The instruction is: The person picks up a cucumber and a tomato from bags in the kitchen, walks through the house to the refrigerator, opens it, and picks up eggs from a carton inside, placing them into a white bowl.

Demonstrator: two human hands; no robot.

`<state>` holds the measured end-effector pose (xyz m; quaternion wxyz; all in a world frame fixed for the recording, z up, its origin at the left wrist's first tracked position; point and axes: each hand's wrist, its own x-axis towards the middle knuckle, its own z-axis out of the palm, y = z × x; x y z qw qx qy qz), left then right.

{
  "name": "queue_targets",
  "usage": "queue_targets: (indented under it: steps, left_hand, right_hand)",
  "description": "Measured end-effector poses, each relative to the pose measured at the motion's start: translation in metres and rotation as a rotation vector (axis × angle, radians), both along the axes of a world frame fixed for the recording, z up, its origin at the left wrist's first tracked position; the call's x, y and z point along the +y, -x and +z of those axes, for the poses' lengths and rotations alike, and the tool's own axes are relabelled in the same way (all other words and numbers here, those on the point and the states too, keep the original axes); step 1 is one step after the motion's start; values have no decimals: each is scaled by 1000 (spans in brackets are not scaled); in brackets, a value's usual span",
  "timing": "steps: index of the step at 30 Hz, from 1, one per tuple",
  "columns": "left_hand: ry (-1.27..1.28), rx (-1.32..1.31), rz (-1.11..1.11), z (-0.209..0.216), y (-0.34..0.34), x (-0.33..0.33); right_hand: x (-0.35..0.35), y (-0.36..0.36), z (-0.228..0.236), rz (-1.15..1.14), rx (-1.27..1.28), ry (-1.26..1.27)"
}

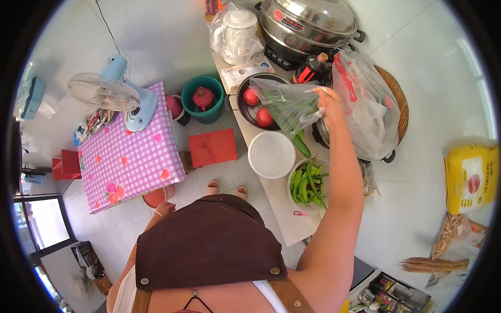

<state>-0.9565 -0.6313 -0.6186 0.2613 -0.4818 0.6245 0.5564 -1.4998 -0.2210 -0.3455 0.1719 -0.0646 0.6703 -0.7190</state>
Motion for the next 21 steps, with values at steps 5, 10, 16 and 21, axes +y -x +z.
queue_targets:
  steps: [5, 10, 16, 21]
  left_hand:
    - [-1, -27, -10, -3, -4, -3]
    - [3, 4, -109, -8, 9, -8]
    - [22, -1, -85, 2, 36, -8]
    - [46, -22, -65, 18, 38, 0]
  right_hand:
    - [23, -31, -24, -149, -122, 32]
    - [33, -53, -47, -300, -232, 54]
    - [54, -75, -81, -301, -71, -459]
    - [20, -122, -47, -214, 730, -1485]
